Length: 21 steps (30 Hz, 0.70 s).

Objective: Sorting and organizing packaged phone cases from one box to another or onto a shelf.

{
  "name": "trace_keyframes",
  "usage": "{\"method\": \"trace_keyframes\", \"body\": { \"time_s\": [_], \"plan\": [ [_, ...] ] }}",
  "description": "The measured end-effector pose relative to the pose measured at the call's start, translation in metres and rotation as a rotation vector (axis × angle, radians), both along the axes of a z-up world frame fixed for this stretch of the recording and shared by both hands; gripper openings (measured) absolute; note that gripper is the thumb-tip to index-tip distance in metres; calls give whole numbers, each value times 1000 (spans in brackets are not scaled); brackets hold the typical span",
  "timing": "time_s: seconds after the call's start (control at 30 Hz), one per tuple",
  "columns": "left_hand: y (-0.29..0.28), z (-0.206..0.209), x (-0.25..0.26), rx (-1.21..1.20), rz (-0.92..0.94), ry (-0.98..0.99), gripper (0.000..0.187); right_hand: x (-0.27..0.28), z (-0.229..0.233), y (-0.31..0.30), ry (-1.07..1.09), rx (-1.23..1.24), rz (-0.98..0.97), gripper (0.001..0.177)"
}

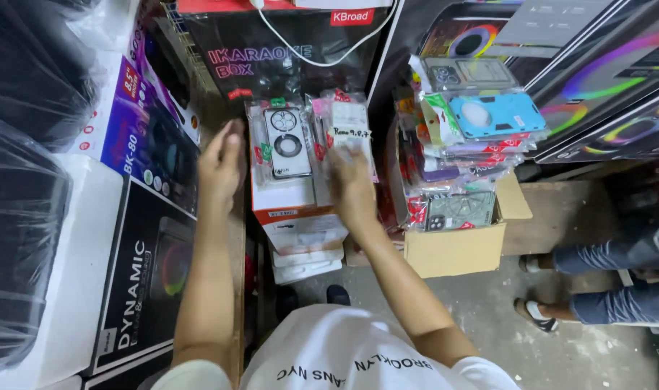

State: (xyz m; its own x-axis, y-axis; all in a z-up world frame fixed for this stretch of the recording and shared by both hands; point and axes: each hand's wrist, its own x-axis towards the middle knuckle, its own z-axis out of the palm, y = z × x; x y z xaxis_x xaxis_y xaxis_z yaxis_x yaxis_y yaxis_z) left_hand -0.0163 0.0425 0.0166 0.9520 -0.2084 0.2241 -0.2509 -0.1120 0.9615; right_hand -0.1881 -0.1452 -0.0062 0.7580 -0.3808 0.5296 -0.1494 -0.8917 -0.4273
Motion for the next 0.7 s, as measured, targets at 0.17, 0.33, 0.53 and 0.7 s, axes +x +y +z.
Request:
{"method": "trace_keyframes", "body": {
  "time_s": [0.17,0.33,0.53,0.7],
  "plan": [
    [-71,-47,41,296,-222,-425,40,42,-20,61,247,-238,146,53],
    [-116,-80,86,1039,-529,-489,45,54,-35,63,207,-339,104,46],
    [-103,-105,107,905,-290,-297,49,59,-28,62,94,-388,38,39],
    [-27,-74,12,437,-364,-426,41,53,-11,61,74,-452,24,29]
  ]
}}
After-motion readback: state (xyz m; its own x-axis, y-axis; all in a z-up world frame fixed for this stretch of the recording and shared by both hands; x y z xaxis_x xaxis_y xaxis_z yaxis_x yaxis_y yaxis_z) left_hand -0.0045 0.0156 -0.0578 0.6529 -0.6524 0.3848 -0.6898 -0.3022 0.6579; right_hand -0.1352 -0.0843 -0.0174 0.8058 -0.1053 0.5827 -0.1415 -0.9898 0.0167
